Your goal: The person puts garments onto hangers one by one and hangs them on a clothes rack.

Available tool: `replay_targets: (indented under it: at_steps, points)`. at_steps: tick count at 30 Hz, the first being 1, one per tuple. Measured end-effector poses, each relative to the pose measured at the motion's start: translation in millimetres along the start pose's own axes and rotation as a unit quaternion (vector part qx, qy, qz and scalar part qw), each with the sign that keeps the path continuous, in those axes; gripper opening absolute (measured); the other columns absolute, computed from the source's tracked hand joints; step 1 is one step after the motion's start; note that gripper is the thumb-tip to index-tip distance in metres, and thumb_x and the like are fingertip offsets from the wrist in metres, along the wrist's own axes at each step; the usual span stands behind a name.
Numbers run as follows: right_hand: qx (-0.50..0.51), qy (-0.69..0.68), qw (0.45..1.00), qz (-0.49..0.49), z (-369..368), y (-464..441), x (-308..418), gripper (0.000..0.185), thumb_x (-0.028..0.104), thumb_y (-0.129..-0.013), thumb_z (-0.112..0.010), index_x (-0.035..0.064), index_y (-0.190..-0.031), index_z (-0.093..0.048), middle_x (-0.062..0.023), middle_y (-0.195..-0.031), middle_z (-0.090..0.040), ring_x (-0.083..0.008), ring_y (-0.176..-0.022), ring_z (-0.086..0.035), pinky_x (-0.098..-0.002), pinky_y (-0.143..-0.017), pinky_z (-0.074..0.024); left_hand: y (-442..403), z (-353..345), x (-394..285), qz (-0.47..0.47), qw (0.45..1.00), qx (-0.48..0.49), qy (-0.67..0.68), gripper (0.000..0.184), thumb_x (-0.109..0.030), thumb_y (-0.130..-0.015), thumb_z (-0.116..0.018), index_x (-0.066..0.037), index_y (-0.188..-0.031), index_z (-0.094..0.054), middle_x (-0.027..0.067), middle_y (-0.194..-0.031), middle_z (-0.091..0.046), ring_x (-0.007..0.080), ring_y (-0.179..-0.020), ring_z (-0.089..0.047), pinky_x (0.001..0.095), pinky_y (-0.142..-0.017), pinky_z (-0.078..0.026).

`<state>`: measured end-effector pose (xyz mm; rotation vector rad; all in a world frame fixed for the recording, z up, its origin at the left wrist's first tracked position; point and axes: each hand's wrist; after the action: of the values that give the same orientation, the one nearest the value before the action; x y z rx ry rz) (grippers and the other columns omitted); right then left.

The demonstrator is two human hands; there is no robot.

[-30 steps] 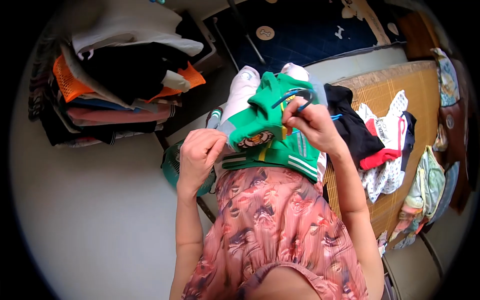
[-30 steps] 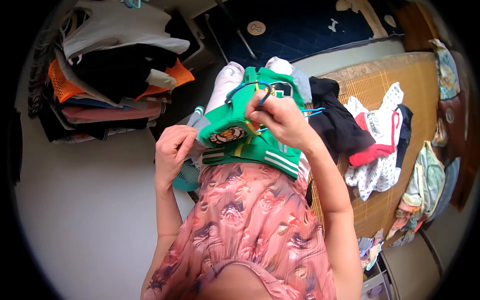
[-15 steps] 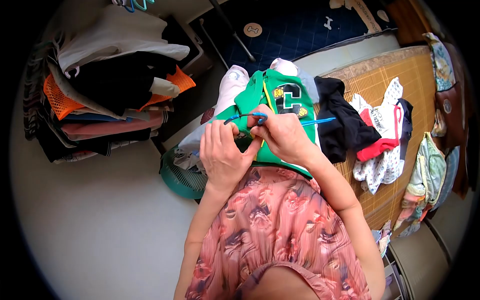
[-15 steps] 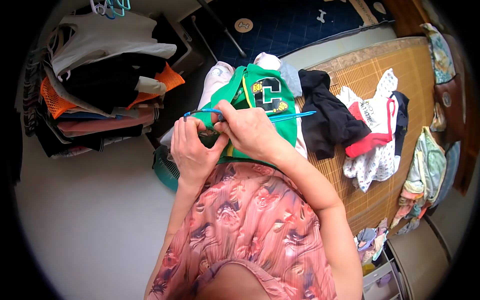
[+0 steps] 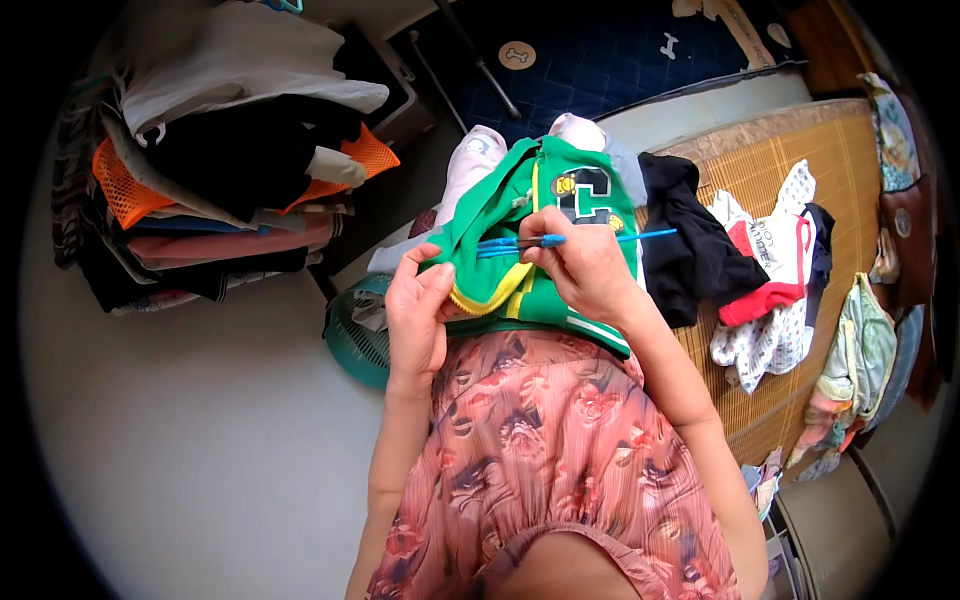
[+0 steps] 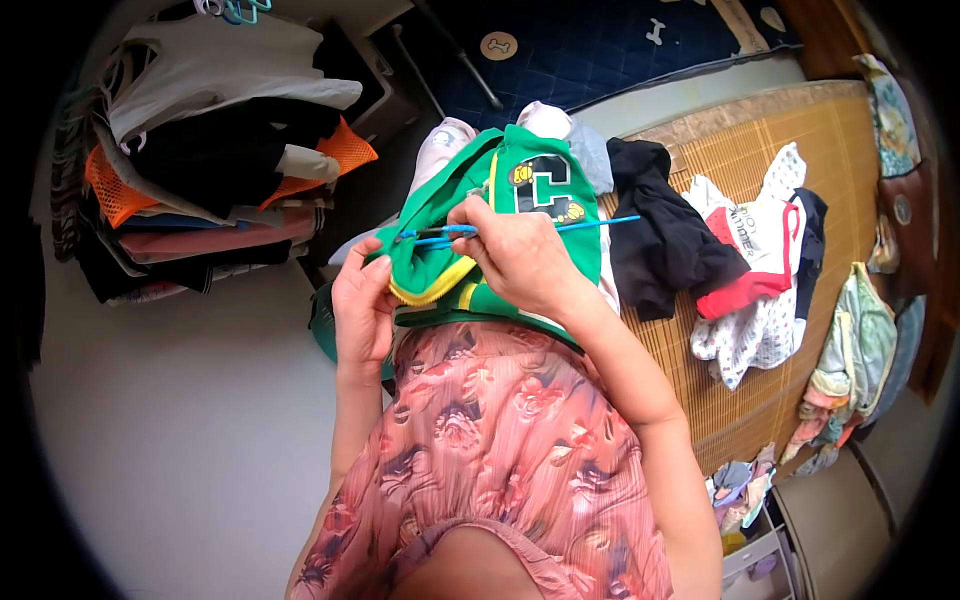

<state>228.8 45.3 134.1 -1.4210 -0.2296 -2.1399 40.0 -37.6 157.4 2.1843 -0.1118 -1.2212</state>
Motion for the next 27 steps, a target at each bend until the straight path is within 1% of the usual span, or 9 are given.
replay_targets:
  at_steps: [3,6,7,12,14,18,22,24,27]
  points:
    - [0.029,0.003,1.0,0.009,1.3,0.1,0.7,0.018,0.012,-0.084,-0.064,0.005,-0.097,-0.054,-0.0117,-0.072,-0.064,-0.0311,-0.065,-0.064,-0.0394,-0.055,-0.0474,6.1,2.4,1.0,-0.147,0.933,-0.027,-0.327,0.023,-0.007,-0.088,-0.063,-0.003,-0.108,-0.054,0.0056,-0.09,-0.063,0.0141,-0.072,-0.06,0.0246,-0.063,-0.049]
    - [0.037,-0.015,0.999,0.017,1.4,1.8,1.5,0.018,0.013,-0.083,-0.066,0.0051,-0.095,-0.055,-0.0112,-0.074,-0.064,-0.0303,-0.065,-0.064,-0.0389,-0.055,-0.0472,-0.3,-2.6,-4.4,-0.452,0.641,-0.036,-0.619,0.022,-0.009,-0.082,-0.069,-0.006,-0.103,-0.062,0.0049,-0.084,-0.063,0.0227,-0.071,-0.058,0.0346,-0.063,-0.047]
    - [0.03,-0.021,0.999,0.03,1.4,0.9,3.2,0.018,0.013,-0.083,-0.066,0.0052,-0.095,-0.055,-0.0111,-0.074,-0.064,-0.0301,-0.066,-0.064,-0.0388,-0.055,-0.0472,1.1,-9.0,-8.7,-0.46,0.63,-0.045,-0.625,0.023,-0.011,-0.078,-0.071,-0.008,-0.1,-0.067,0.0059,-0.081,-0.059,0.0293,-0.073,-0.055,0.0381,-0.068,-0.046]
    - [0.011,-0.023,0.999,0.045,3.2,-1.1,6.5,0.019,0.012,-0.081,-0.068,0.0065,-0.094,-0.057,-0.0076,-0.073,-0.063,-0.0274,-0.069,-0.063,-0.0365,-0.061,-0.0476,1.1,12.7,-6.4,-0.308,0.733,0.057,-0.604,0.021,-0.013,-0.083,-0.068,-0.006,-0.102,-0.068,0.0086,-0.076,-0.057,0.0247,-0.068,-0.056,0.0335,-0.063,-0.045]
    - [-0.103,-0.05,0.992,0.062,12.4,-9.4,8.6,0.028,0.007,-0.076,-0.072,0.0052,-0.1,-0.057,-0.0082,-0.091,-0.064,-0.026,-0.076,-0.06,-0.0342,-0.072,-0.0477,0.7,13.8,-3.0,-0.295,0.787,0.036,-0.54,0.019,-0.011,-0.084,-0.067,-0.005,-0.102,-0.068,0.0096,-0.075,-0.057,0.0236,-0.067,-0.056,0.0316,-0.062,-0.045]
    - [-0.39,-0.076,0.917,-0.041,27.3,0.5,-32.1,0.019,0.007,-0.088,-0.064,0.0023,-0.104,-0.054,-0.0033,-0.088,-0.059,-0.0126,-0.074,-0.056,-0.0259,-0.069,-0.0466,-14.0,23.1,11.0,-0.296,0.87,-0.076,-0.387,0.02,-0.013,-0.091,-0.063,0.001,-0.104,-0.066,0.0059,-0.082,-0.064,0.0117,-0.07,-0.056,0.027,-0.063,-0.044]
    - [-0.143,0.05,0.976,-0.154,15.0,-5.4,-54.8,0.015,0.005,-0.089,-0.059,0.0025,-0.103,-0.054,-0.0102,-0.085,-0.06,-0.0193,-0.073,-0.059,-0.0296,-0.069,-0.0478,-22.2,27.4,13.8,-0.227,0.935,-0.088,-0.26,0.026,-0.017,-0.094,-0.062,0.003,-0.109,-0.063,0.0001,-0.088,-0.064,0.0054,-0.076,-0.054,0.0198,-0.067,-0.043]
    - [-0.119,0.058,0.979,-0.157,-15.4,-13.4,-82.5,0.032,0.014,-0.084,-0.066,0.0005,-0.109,-0.052,-0.0161,-0.101,-0.058,-0.0278,-0.09,-0.059,-0.0357,-0.079,-0.0479,-22.5,22.0,14.6,-0.231,0.939,-0.082,-0.24,0.025,-0.016,-0.093,-0.062,0.003,-0.109,-0.063,-0.0009,-0.088,-0.062,0.0043,-0.076,-0.053,0.0179,-0.067,-0.043]
    - [-0.071,0.316,0.933,-0.155,-49.0,-33.4,-90.7,0.062,0.027,-0.071,-0.075,-0.0049,-0.114,-0.045,-0.021,-0.117,-0.048,-0.035,-0.108,-0.049,-0.0446,-0.084,-0.0469,-23.4,22.1,20.5,-0.242,0.943,-0.08,-0.214,0.024,-0.016,-0.092,-0.064,0.003,-0.108,-0.064,-0.0008,-0.087,-0.063,0.004,-0.076,-0.053,0.0182,-0.067,-0.043]
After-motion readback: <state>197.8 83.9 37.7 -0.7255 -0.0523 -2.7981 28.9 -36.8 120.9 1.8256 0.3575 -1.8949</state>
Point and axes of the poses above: each hand's wrist, its own y-axis away from the middle knuckle, its own z-axis out of the back of the hand, x = y × z
